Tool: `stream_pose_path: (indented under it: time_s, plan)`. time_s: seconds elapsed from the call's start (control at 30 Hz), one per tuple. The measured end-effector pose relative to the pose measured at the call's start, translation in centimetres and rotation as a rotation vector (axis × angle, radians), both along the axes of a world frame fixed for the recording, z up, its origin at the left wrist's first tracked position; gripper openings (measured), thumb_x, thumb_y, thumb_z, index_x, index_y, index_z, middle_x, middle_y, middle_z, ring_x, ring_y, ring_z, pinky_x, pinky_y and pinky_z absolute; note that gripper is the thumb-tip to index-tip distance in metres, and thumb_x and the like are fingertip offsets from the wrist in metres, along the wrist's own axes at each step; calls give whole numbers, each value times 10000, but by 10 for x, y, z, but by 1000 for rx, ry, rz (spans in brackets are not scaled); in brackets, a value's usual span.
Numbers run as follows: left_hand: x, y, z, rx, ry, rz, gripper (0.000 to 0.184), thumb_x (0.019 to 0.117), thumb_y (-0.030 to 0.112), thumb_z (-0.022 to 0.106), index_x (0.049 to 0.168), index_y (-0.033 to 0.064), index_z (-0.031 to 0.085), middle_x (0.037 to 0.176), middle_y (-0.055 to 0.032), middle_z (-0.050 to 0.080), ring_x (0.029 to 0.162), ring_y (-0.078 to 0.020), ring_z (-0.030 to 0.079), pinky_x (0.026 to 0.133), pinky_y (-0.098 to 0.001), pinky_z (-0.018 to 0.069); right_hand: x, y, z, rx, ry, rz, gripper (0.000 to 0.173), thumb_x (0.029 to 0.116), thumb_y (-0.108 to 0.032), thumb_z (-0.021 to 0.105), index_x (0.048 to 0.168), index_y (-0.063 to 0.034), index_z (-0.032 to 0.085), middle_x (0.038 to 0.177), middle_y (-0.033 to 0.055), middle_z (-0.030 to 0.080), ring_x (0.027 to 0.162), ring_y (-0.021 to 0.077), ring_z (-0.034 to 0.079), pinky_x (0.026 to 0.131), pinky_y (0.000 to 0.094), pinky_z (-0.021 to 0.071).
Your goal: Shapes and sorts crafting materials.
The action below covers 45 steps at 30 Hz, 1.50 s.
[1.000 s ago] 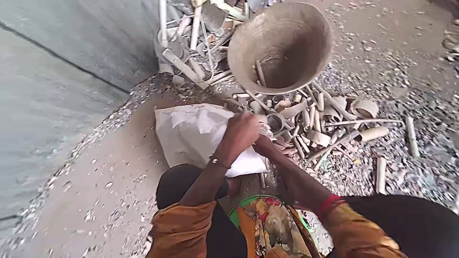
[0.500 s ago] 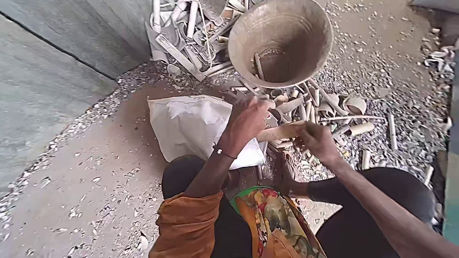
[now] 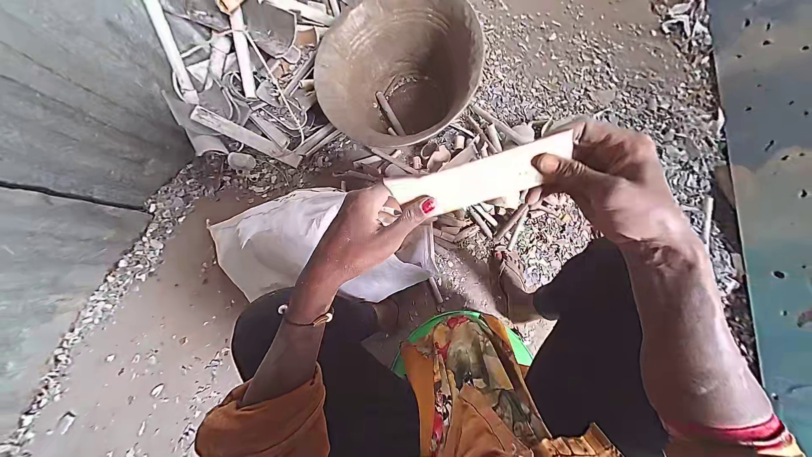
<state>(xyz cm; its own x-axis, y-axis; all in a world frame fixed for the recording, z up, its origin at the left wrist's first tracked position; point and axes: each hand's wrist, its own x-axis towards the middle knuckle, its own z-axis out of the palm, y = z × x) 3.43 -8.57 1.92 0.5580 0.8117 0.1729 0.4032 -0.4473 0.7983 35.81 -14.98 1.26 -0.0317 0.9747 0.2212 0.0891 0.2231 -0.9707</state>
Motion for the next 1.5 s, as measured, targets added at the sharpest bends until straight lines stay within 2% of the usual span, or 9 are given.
stream_pose_path:
  time_s: [0.13, 0.3, 0.4, 0.53, 0.67, 1.07, 1.27, 1.4, 1.5]
  plan:
    - [35, -14, 10, -101, -270, -91, 199, 998, 173, 663, 1138, 34, 683, 967, -1, 775, 831, -90, 761, 763, -254, 662, -10, -4, 30, -8, 140, -70, 101, 1012, -39, 560, 1081, -93, 610, 881, 14, 754, 708, 112, 738, 652, 269, 651]
    - [63, -25, 18, -162, -455, 21, 286, 969, 110, 700, 1238, 38, 635, 1018, -13, 750, 826, -119, 757, 737, -277, 667, -3, -14, 6, -8, 162, -43, 127, 1031, -62, 550, 1111, -135, 616, 903, -9, 740, 706, 86, 723, 643, 238, 630]
    - [71, -15, 5, -42, -437, 108, 218, 930, 45, 729, 1144, 24, 690, 984, -15, 748, 787, -86, 739, 705, -251, 651, -1, -8, -7, 42, 95, -46, 146, 987, -27, 624, 1100, -118, 605, 908, -11, 750, 716, 99, 735, 664, 259, 645]
    - [77, -2, -19, -6, -383, 175, 179, 921, 50, 738, 1098, 34, 723, 1010, -17, 747, 825, -64, 725, 741, -238, 628, -17, -4, -20, 65, -124, -235, 292, 869, -37, 784, 1079, -91, 587, 876, -34, 702, 717, 19, 689, 649, 183, 597]
    - [85, 3, -27, 107, -381, 218, 194, 918, 62, 752, 1109, 35, 721, 1026, -15, 753, 880, -49, 721, 789, -221, 606, -33, -3, -30, 69, -109, -387, 281, 883, -102, 794, 1020, -100, 548, 753, -1, 649, 569, 58, 633, 517, 204, 558]
    - [97, 8, -25, 378, -430, 354, 229, 926, 95, 761, 1139, 30, 707, 1010, -18, 728, 814, -2, 677, 707, -150, 560, -52, 27, -23, 252, -147, -608, 310, 904, -201, 801, 1045, -90, 548, 840, -27, 675, 708, 7, 680, 646, 173, 586]
    - [111, 20, -29, 427, -382, 477, 237, 945, 168, 752, 1155, 69, 703, 969, -62, 731, 791, -64, 677, 705, -225, 545, -63, 50, -28, 215, -168, -772, 316, 908, -233, 797, 1025, -43, 573, 750, 21, 622, 602, 59, 621, 575, 222, 544]
    - [131, 47, -34, 515, -345, 684, 204, 893, 178, 792, 1047, 50, 754, 889, -71, 766, 763, -78, 714, 708, -245, 562, -70, 89, -42, 192, -152, -975, 358, 808, -281, 869, 938, -36, 643, 711, 13, 664, 597, 87, 659, 607, 305, 577]
    - [146, 57, -34, 456, -268, 801, 209, 889, 203, 782, 1036, 54, 773, 896, -93, 776, 801, -172, 732, 769, -387, 540, -77, 104, -48, 130, -152, -1075, 360, 805, -284, 872, 953, -21, 676, 727, 53, 674, 591, 134, 659, 612, 359, 572]
